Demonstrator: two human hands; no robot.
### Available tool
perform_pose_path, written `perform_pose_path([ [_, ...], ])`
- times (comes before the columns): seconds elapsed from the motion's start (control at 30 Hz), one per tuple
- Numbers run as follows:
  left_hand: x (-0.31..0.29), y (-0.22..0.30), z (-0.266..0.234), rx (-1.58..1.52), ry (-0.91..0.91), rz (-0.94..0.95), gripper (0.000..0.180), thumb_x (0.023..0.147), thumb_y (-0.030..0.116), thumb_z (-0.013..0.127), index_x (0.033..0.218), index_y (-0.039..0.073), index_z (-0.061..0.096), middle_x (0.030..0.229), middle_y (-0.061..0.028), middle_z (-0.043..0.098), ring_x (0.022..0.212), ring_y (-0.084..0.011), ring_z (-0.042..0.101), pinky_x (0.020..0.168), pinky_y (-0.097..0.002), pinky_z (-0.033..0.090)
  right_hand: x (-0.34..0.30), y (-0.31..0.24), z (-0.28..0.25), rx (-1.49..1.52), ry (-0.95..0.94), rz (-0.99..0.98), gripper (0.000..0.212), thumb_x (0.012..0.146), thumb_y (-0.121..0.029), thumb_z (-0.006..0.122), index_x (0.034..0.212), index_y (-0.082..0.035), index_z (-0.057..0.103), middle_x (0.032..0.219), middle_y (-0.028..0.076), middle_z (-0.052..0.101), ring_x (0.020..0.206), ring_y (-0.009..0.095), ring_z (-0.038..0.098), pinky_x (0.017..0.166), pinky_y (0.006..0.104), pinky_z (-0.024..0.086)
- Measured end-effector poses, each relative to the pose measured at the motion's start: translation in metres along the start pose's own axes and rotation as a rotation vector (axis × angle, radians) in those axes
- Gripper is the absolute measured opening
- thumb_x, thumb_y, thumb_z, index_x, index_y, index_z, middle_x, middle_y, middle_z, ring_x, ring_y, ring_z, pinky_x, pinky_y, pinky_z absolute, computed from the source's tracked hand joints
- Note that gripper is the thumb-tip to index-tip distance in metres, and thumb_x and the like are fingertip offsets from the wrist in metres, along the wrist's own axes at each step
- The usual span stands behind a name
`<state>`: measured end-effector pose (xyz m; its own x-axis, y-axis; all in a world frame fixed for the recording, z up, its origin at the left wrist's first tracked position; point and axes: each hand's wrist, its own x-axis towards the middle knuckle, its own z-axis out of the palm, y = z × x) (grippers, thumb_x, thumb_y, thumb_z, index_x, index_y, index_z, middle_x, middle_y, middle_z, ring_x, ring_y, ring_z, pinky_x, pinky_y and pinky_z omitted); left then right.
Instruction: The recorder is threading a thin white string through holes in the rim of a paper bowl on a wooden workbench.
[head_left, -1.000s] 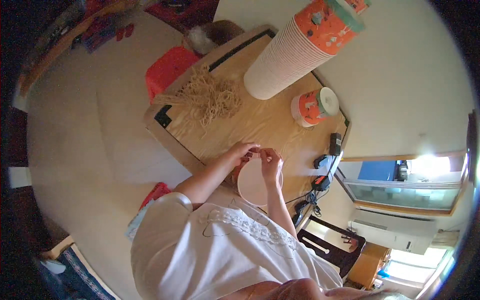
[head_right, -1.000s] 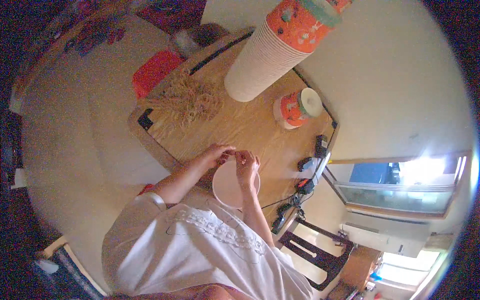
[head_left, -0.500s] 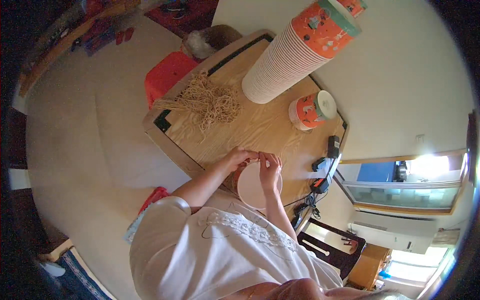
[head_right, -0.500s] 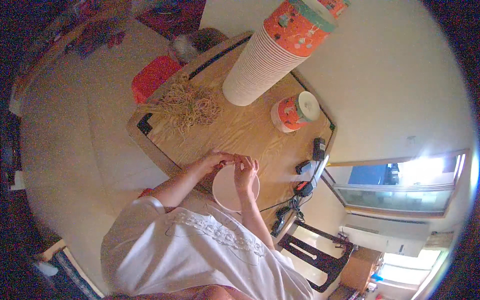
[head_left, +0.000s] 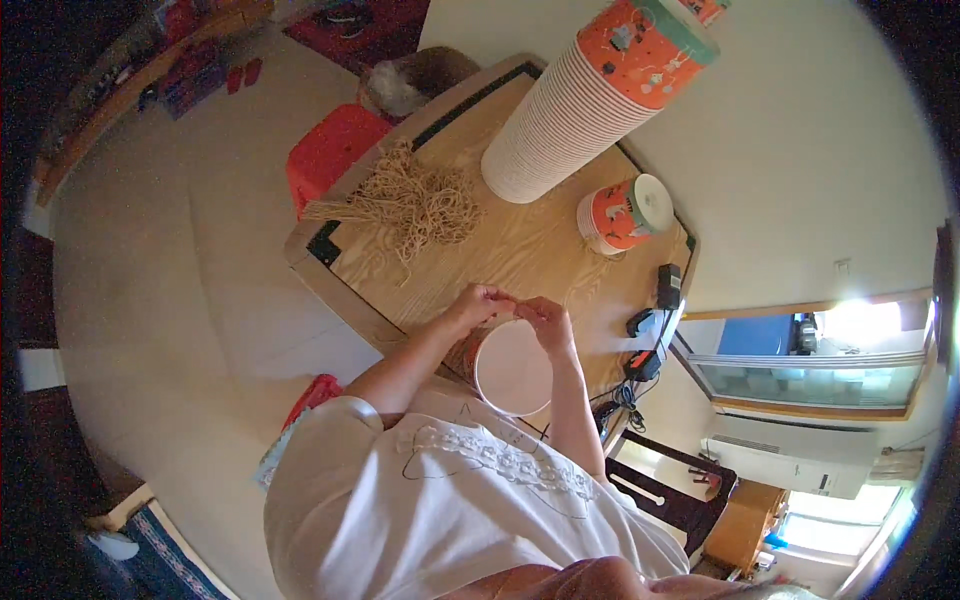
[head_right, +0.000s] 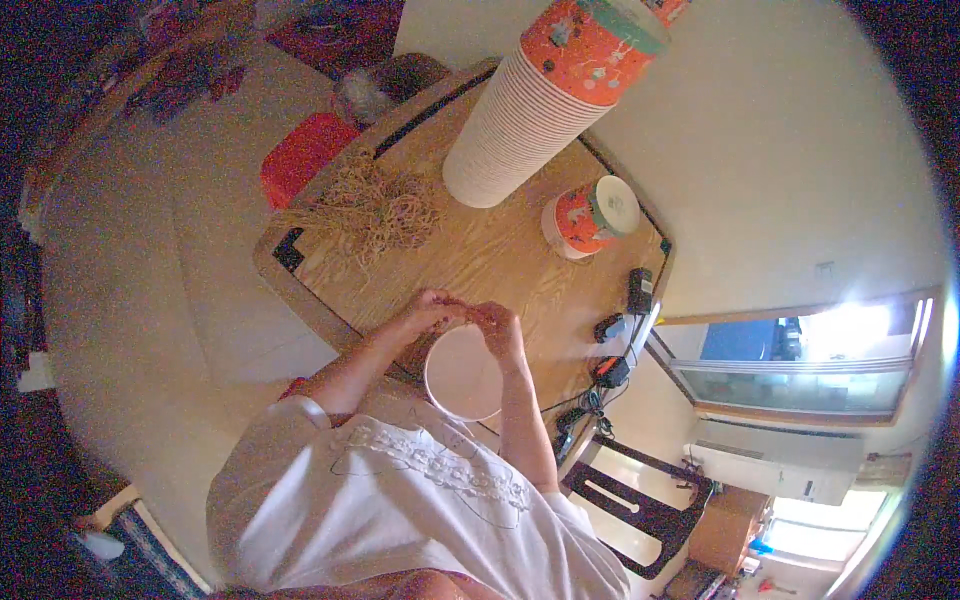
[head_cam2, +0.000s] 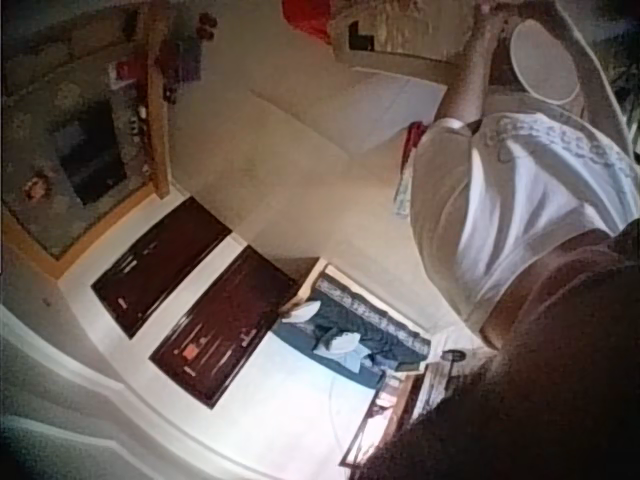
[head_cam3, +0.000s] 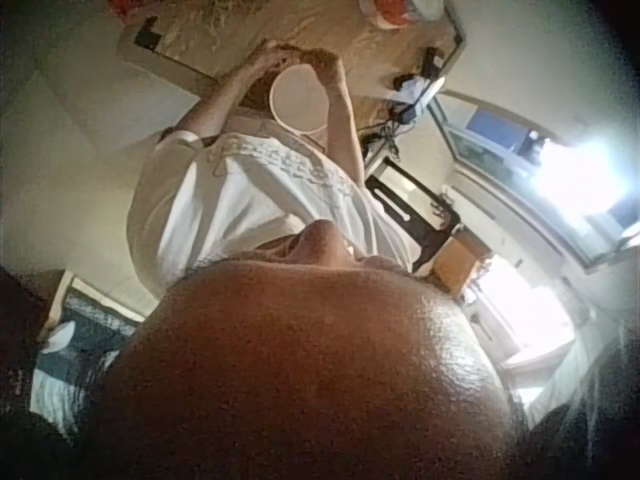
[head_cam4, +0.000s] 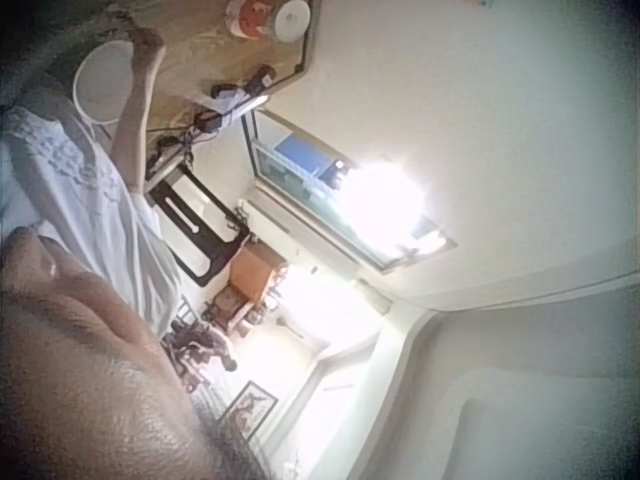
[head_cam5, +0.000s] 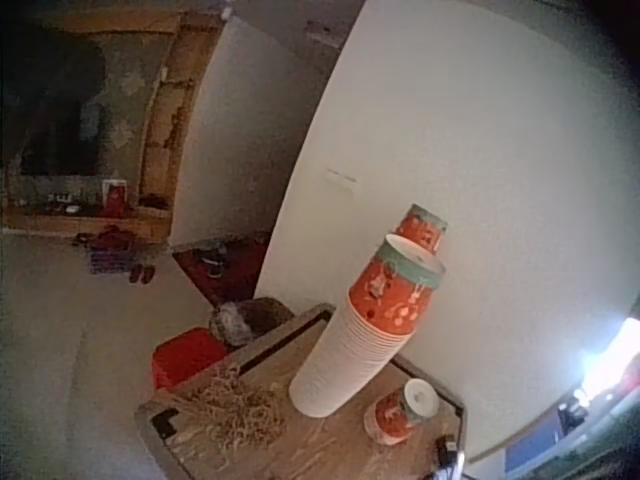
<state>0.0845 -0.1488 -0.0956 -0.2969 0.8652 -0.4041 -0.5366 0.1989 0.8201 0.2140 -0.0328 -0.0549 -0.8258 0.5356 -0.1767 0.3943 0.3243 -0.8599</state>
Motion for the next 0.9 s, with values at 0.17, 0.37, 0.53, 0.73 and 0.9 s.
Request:
perform_pose_path([
  [0.17, -0.011, 0.021, 0.006, 0.099, 0.059, -0.05, 0.019, 0.073, 0.021, 0.068, 0.087, 0.007, 0.068, 0.07, 0.0012, 0.062, 0.056, -0.0049, 0.049, 0.049, -0.0212, 0.038, 0.004, 0.018, 0.004, 0.002, 0.09, 0.001, 0.014, 0.078, -0.015, 0.061, 0.078, -0.001, 0.063, 0.07, 0.008, 0.062, 0.065, 0.014, 0.057, 0.058, 0.028, 0.045],
  [0.37, 0.005, -0.001, -0.002, 0.168, 0.062, 0.104, 0.018, 0.076, 0.02, 0.066, 0.085, 0.005, 0.067, 0.075, -0.0018, 0.065, 0.062, -0.0071, 0.055, 0.057, -0.0235, 0.044, 0.006, 0.005, 0.007, -0.056, 0.055, 0.034, 0.01, 0.081, -0.009, 0.059, 0.079, 0.0, 0.062, 0.071, 0.004, 0.062, 0.066, 0.009, 0.056, 0.061, 0.0225, 0.045],
  [0.53, 0.015, -0.011, -0.002, 0.336, 0.068, 0.327, 0.018, 0.071, 0.015, 0.07, 0.082, 0.002, 0.067, 0.079, -0.0063, 0.066, 0.07, -0.0106, 0.061, 0.067, -0.025, 0.048, 0.009, 0.008, 0.003, -0.077, 0.042, 0.083, 0.008, 0.08, -0.007, 0.059, 0.077, 0.0, 0.062, 0.07, 0.004, 0.062, 0.065, 0.01, 0.056, 0.06, 0.0229, 0.045],
  [0.73, 0.024, -0.03, -0.003, 0.15, 0.069, 0.277, 0.014, 0.072, 0.012, 0.066, 0.081, 0.002, 0.066, 0.076, -0.0067, 0.066, 0.065, -0.0112, 0.06, 0.06, -0.0247, 0.048, 0.004, -0.009, 0.007, -0.064, 0.063, 0.015, 0.006, 0.079, -0.007, 0.06, 0.078, -0.001, 0.06, 0.072, 0.004, 0.062, 0.067, 0.01, 0.057, 0.062, 0.024, 0.046],
  [0.9, 0.01, -0.012, -0.001, 0.073, 0.076, 0.122, 0.012, 0.075, 0.015, 0.064, 0.081, 0.005, 0.064, 0.067, -0.0028, 0.062, 0.055, -0.0076, 0.054, 0.047, -0.0216, 0.042, 0.003, 0.002, 0.009, 0.023, 0.104, -0.008, 0.011, 0.078, -0.01, 0.063, 0.082, -0.001, 0.057, 0.074, 0.005, 0.06, 0.069, 0.01, 0.057, 0.064, 0.0253, 0.047],
])
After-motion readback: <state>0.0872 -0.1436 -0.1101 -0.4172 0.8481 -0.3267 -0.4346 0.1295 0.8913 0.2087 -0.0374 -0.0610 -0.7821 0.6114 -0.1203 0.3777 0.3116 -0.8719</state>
